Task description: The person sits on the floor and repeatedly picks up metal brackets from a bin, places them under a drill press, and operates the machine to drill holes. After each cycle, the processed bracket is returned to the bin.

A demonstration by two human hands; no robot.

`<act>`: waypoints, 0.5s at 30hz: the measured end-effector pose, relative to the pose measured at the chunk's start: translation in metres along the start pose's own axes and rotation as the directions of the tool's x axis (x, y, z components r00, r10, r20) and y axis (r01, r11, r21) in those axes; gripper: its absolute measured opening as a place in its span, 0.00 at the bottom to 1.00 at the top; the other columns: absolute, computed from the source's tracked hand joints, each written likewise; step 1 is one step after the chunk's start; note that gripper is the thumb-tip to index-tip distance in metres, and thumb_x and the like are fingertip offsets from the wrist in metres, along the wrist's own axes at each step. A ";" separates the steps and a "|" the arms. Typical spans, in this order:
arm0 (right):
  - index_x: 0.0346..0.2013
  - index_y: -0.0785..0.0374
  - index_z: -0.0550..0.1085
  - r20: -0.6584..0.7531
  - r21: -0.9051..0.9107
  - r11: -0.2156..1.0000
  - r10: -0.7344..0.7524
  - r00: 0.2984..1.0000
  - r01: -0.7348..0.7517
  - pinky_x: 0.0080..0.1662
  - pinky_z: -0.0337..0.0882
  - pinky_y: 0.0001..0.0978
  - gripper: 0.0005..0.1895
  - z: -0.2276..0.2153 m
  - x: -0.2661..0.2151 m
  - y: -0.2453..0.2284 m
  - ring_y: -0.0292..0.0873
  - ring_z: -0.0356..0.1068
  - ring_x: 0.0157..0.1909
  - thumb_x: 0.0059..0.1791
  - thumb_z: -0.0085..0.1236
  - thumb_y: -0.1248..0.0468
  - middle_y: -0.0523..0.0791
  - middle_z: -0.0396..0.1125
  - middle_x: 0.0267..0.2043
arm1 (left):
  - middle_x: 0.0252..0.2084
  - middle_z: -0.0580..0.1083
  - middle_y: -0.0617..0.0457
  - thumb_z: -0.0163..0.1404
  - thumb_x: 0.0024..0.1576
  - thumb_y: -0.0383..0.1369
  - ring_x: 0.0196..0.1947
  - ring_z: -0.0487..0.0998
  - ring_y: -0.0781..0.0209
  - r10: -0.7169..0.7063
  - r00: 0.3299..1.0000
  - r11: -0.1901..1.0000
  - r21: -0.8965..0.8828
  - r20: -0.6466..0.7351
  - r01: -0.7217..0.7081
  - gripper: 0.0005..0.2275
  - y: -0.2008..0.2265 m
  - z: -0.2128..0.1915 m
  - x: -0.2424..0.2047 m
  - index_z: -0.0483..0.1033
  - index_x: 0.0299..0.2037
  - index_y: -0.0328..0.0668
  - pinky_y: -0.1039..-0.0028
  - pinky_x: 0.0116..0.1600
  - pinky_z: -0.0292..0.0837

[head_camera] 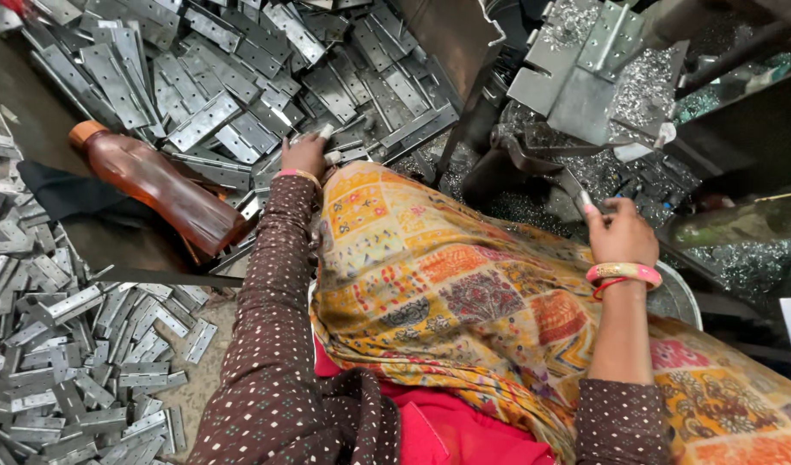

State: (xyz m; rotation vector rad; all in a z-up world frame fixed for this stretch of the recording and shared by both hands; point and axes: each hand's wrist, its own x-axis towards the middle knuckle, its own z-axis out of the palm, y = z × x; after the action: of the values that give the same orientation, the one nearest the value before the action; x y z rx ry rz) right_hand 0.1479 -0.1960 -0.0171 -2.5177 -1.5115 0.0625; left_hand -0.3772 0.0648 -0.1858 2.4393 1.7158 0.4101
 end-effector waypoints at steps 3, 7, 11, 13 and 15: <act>0.52 0.59 0.76 0.011 0.004 1.000 0.007 1.000 -0.007 0.47 0.72 0.49 0.24 0.000 0.000 -0.005 0.56 0.75 0.44 0.55 0.56 0.44 0.48 0.77 0.40 | 0.56 0.74 0.43 0.59 0.53 0.37 0.57 0.73 0.42 -0.116 0.969 0.993 0.036 0.219 0.111 0.19 -0.007 -0.002 0.016 0.75 0.54 0.43 0.42 0.67 0.54; 0.51 0.58 0.76 0.011 0.033 0.999 0.030 0.999 -0.031 0.45 0.72 0.49 0.23 -0.003 0.000 -0.008 0.56 0.76 0.43 0.54 0.56 0.44 0.48 0.77 0.40 | 0.53 0.75 0.38 0.60 0.53 0.37 0.54 0.76 0.39 -0.154 0.938 0.986 0.114 0.310 0.124 0.20 -0.015 0.002 0.040 0.75 0.55 0.42 0.51 0.62 0.67; 0.51 0.59 0.76 -0.014 0.069 0.997 0.023 1.000 -0.022 0.45 0.73 0.49 0.23 -0.002 -0.002 -0.017 0.55 0.76 0.43 0.55 0.55 0.44 0.49 0.77 0.40 | 0.45 0.77 0.38 0.56 0.59 0.36 0.48 0.78 0.37 0.024 0.987 0.999 -0.048 0.157 -0.017 0.12 -0.016 -0.011 0.038 0.78 0.51 0.43 0.52 0.50 0.73; 0.51 0.59 0.75 0.042 0.088 0.993 0.070 0.997 -0.073 0.43 0.73 0.50 0.24 -0.002 -0.002 -0.021 0.56 0.76 0.41 0.53 0.55 0.43 0.50 0.77 0.38 | 0.41 0.76 0.40 0.60 0.53 0.37 0.44 0.77 0.38 0.045 0.997 0.998 -0.056 0.064 -0.042 0.11 -0.001 -0.030 0.034 0.80 0.41 0.42 0.53 0.47 0.73; 0.51 0.59 0.75 0.073 0.075 0.992 0.093 0.993 -0.098 0.41 0.73 0.51 0.25 -0.003 -0.002 -0.024 0.57 0.76 0.40 0.53 0.55 0.42 0.51 0.77 0.36 | 0.40 0.76 0.42 0.57 0.53 0.32 0.41 0.78 0.39 0.049 0.995 0.999 0.020 -0.084 -0.047 0.06 0.025 -0.055 0.039 0.81 0.39 0.44 0.53 0.44 0.73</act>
State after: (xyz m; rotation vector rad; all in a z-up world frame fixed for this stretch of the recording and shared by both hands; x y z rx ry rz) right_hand 0.1266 -0.1875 -0.0094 -2.5478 -1.3837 0.2213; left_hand -0.3580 0.0904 -0.1212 2.5149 1.7032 0.5131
